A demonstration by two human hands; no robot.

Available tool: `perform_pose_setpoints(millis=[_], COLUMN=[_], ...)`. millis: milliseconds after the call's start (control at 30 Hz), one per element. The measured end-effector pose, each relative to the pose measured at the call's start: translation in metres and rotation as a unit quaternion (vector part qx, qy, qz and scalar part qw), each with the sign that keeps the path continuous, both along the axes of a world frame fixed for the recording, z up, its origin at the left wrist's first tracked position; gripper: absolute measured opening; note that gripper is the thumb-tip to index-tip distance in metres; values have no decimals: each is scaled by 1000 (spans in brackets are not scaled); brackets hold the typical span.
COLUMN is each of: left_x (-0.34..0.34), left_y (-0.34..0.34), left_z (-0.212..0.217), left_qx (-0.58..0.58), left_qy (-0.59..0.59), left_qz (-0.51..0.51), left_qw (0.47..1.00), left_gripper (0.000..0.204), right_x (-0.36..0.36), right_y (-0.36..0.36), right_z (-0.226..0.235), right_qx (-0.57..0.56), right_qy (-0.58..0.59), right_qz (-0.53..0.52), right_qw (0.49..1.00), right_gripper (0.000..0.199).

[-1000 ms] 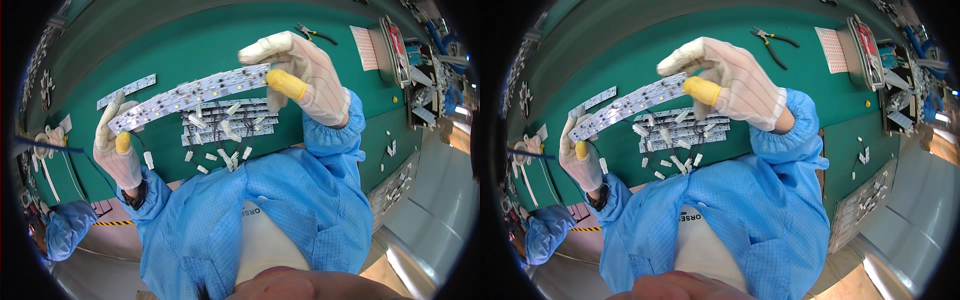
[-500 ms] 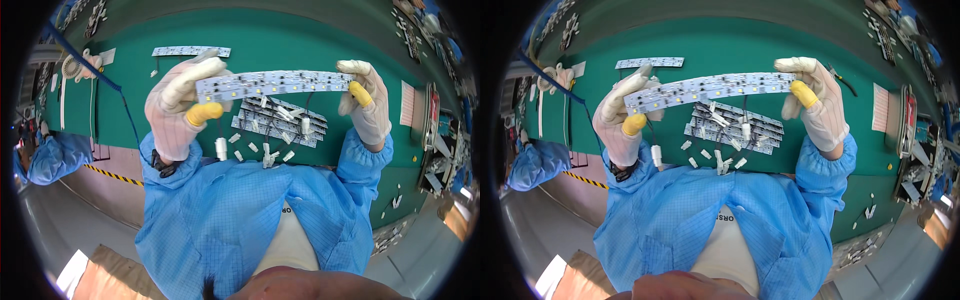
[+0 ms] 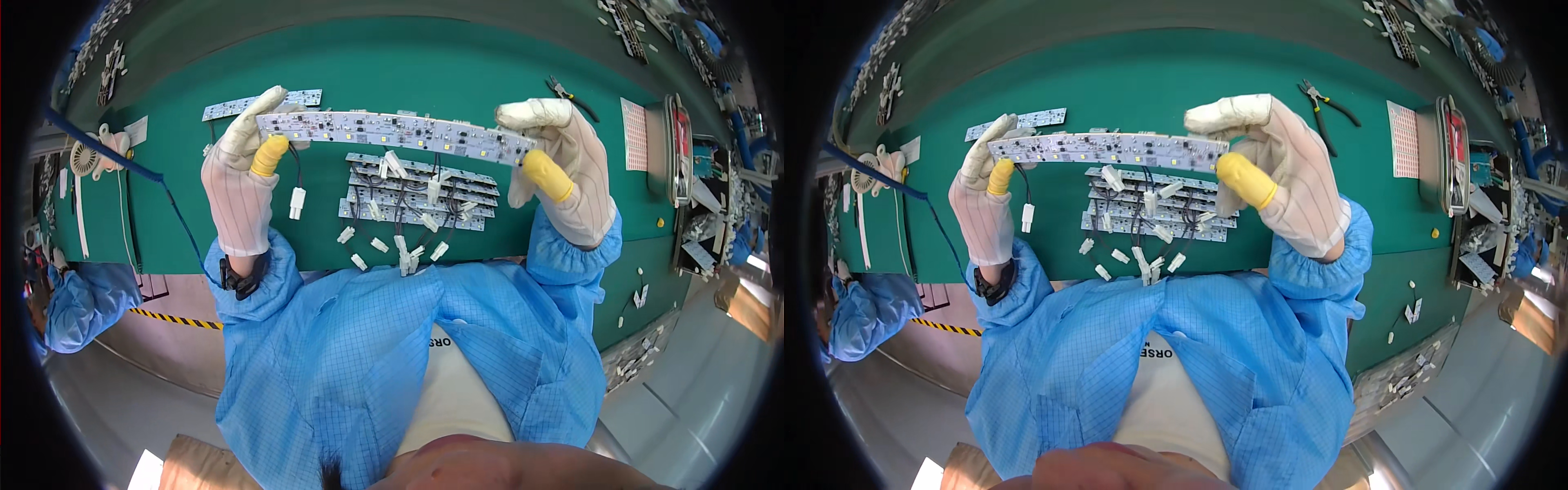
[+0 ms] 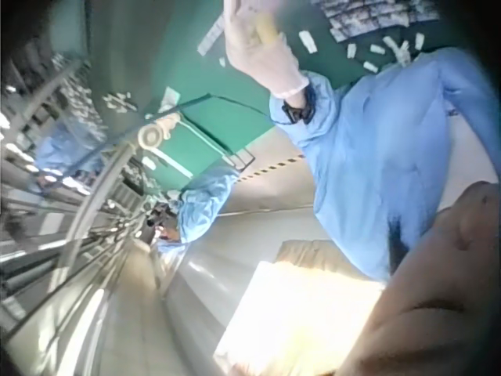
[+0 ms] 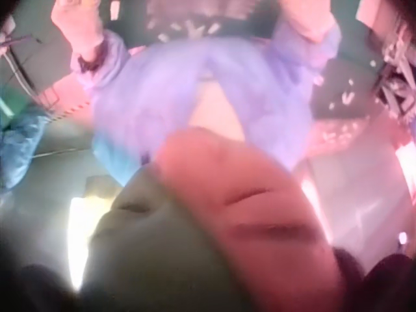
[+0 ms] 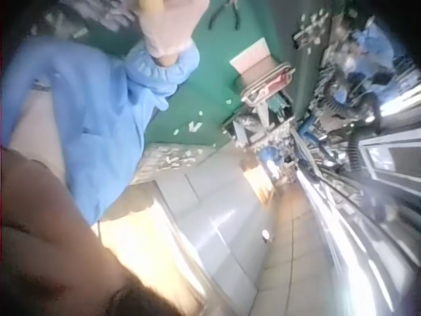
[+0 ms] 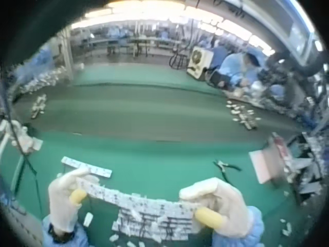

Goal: Inspecting and assembling electronic PCB components at a manual assembly station on a production floor.

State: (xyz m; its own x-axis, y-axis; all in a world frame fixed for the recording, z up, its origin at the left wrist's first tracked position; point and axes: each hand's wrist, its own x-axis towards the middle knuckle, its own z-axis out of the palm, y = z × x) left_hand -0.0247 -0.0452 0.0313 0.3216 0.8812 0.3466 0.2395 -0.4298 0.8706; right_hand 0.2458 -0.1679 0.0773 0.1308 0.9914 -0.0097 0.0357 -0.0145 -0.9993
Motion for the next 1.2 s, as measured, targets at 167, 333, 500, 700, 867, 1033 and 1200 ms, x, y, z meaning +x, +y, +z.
perform_pose_setpoints(millis=[167,333,500,700,867,1033,1200], left_x=[6,-9,0,3,5,7,6], left_y=[-9,6,-10,-4,3,4,3], left_z=[12,0,10,4,3,0,-3], left_qx=[-74,113,-20,-56,-134,-65,-89], left_qy=[-113,-81,-71,-14,24,79,-48], left_qz=[-85,-183,-63,7,1,23,22], left_qw=[987,973,995,998,991,994,995], left_gripper=[58,64,58,45,44,45,48], right_x=[14,19,12,0,4,3,9], right_y=[9,17,13,6,3,5,5], right_z=[-3,-25,-15,-3,2,-6,-2], right_qx=[-28,45,26,4,4,148,19], right_qy=[-42,-50,-46,14,40,29,15], right_qz=[-35,3,-17,22,88,88,83], right_qw=[998,998,998,1000,995,985,996], right_gripper=[65,75,73,59,64,28,68])
